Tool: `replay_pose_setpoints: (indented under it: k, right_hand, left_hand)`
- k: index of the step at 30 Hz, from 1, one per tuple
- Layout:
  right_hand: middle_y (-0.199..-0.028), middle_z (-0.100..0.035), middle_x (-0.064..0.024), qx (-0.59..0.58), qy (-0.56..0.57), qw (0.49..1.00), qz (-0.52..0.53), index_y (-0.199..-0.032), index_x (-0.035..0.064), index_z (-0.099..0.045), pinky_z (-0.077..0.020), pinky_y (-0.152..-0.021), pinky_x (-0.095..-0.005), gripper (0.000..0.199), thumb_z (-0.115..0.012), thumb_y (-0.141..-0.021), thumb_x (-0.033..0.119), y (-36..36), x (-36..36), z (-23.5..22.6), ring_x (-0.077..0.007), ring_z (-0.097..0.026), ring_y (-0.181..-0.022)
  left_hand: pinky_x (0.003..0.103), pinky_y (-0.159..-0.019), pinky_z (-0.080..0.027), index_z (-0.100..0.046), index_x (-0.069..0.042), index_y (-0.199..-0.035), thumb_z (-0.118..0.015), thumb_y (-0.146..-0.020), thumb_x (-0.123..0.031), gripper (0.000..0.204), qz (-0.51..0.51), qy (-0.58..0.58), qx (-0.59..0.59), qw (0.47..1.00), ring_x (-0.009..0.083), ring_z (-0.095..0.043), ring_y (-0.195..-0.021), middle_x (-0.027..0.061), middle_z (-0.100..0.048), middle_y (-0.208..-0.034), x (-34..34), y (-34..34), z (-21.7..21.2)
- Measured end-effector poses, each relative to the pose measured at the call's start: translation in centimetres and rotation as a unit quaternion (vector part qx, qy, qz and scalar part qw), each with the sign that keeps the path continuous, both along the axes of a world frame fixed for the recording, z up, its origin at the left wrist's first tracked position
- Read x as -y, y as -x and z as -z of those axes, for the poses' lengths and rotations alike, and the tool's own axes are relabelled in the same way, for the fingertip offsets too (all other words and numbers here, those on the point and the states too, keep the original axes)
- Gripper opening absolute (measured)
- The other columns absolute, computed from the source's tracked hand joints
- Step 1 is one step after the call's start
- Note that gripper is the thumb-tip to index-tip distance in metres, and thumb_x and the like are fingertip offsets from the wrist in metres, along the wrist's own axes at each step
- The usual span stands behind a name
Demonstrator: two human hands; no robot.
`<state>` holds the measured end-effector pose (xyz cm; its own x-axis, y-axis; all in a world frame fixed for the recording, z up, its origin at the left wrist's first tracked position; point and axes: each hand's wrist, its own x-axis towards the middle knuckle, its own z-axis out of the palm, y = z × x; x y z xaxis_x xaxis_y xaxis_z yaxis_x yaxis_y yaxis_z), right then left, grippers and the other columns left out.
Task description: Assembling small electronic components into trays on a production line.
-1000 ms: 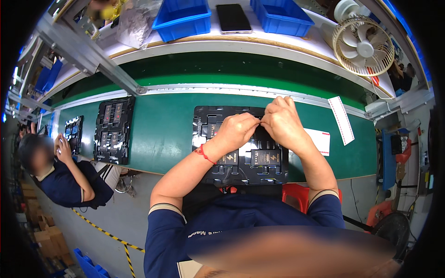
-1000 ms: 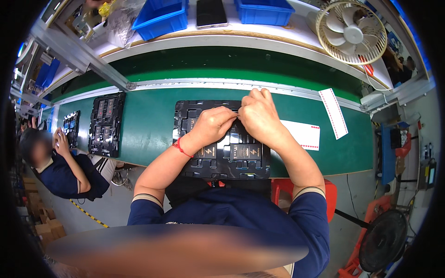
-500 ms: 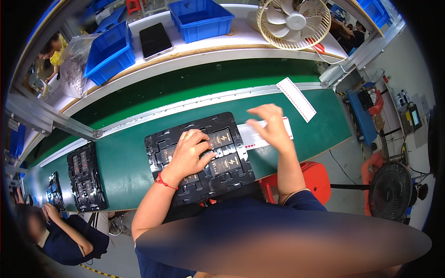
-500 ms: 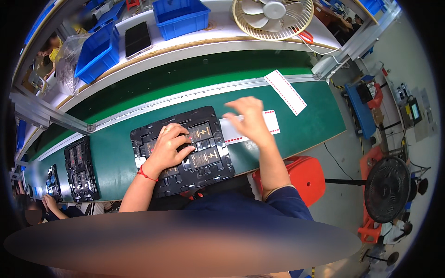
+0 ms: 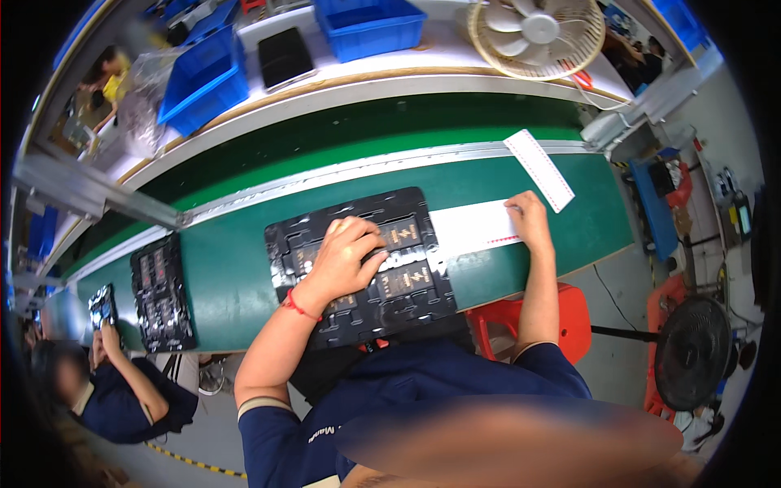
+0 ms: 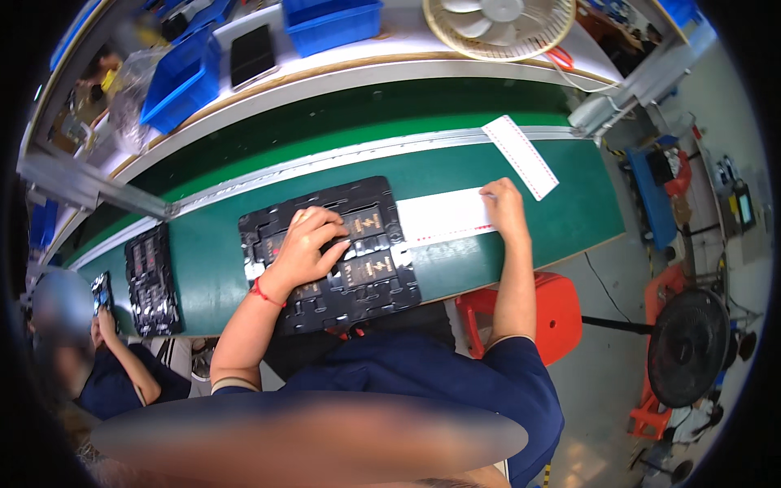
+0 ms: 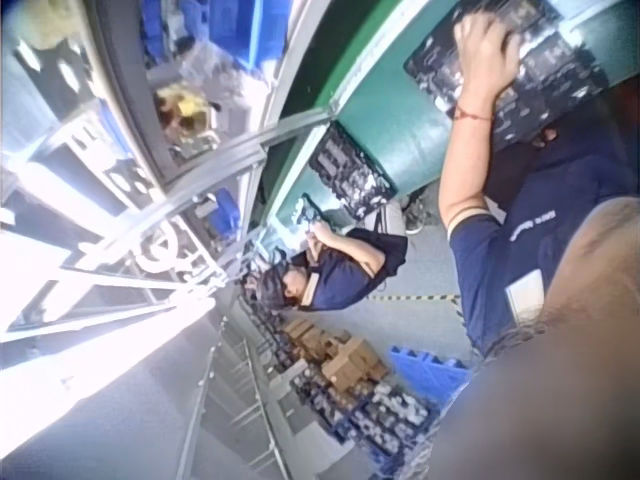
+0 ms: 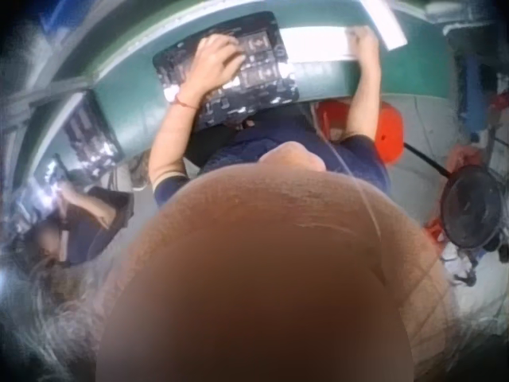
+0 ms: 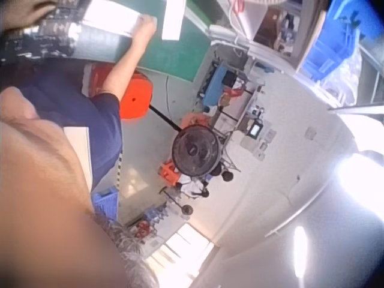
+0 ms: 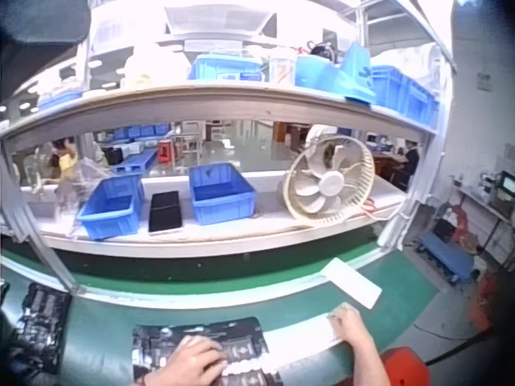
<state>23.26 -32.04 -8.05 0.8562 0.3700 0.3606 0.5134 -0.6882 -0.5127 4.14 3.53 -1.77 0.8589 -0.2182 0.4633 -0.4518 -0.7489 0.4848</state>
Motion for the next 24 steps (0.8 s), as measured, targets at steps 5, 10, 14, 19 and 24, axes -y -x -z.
replay_pose_setpoints:
  k: [5, 10, 14, 19, 24]
  right_hand:
    - [-0.077, -0.062, -0.0144, -0.029, 0.002, 0.999, -0.013, -0.082, -0.0002, -0.063, -0.0503, -0.064, -0.0352, 0.007, -0.063, -0.076, -0.004, 0.4, 1.0, -0.3, -0.027, -0.063, -0.067]
    - [-0.076, -0.064, -0.0052, -0.205, -0.108, 0.973, 0.008, -0.084, -0.0027, -0.057, -0.0496, -0.065, -0.0267, 0.004, -0.061, -0.085, -0.003, 1.3, 2.1, -2.2, -0.0125, -0.061, -0.068]
    - [-0.081, -0.065, -0.0068, -0.047, -0.143, 0.989, 0.002, -0.086, -0.0026, -0.059, -0.0498, -0.065, -0.0251, 0.006, -0.061, -0.083, -0.007, 4.3, -1.5, -5.1, -0.0127, -0.061, -0.069]
    - [-0.084, -0.064, -0.0097, -0.017, -0.126, 0.975, -0.184, -0.097, -0.001, -0.061, -0.0482, -0.06, -0.0222, 0.019, -0.063, -0.081, -0.012, 9.9, -9.0, -8.2, -0.0115, -0.06, -0.071]
    - [-0.104, -0.06, -0.0144, 0.051, -0.008, 0.931, -0.361, -0.136, 0.008, -0.05, -0.0532, -0.073, -0.0353, 0.069, -0.069, -0.072, -0.011, 11.8, -11.3, -10.0, -0.0291, -0.062, -0.081]
  left_hand:
    - [0.038, -0.085, -0.043, -0.068, -0.005, -0.097, -0.072, -0.081, -0.015, 0.02, -0.012, 0.051, -0.016, 0.998, 0.0273, -0.06, -0.099, 0.0104, -0.063, -0.104, 0.1, -0.4, 0.5]
    - [0.039, -0.085, -0.051, -0.069, -0.001, -0.097, -0.071, -0.081, -0.007, 0.018, -0.053, 0.108, 0.007, 0.993, 0.032, -0.063, -0.099, 0.0157, -0.066, -0.103, -0.4, -0.3, 0.4]
    - [0.037, -0.082, -0.053, -0.07, 0.0, -0.091, -0.069, -0.082, -0.005, 0.01, -0.047, 0.13, 0.018, 0.99, 0.0304, -0.065, -0.093, 0.015, -0.067, -0.099, -0.7, -0.5, 0.2]
    - [0.037, -0.08, -0.053, -0.07, -0.002, -0.09, -0.069, -0.083, -0.007, 0.009, -0.005, 0.087, 0.012, 0.996, 0.0293, -0.066, -0.092, 0.0128, -0.067, -0.096, -0.8, 0.7, -1.4]
    - [0.039, -0.076, -0.05, -0.069, -0.004, -0.089, -0.071, -0.081, -0.011, 0.01, 0.015, 0.038, -0.035, 0.999, 0.0282, -0.064, -0.086, 0.0083, -0.066, -0.095, -0.4, 3.5, -2.9]
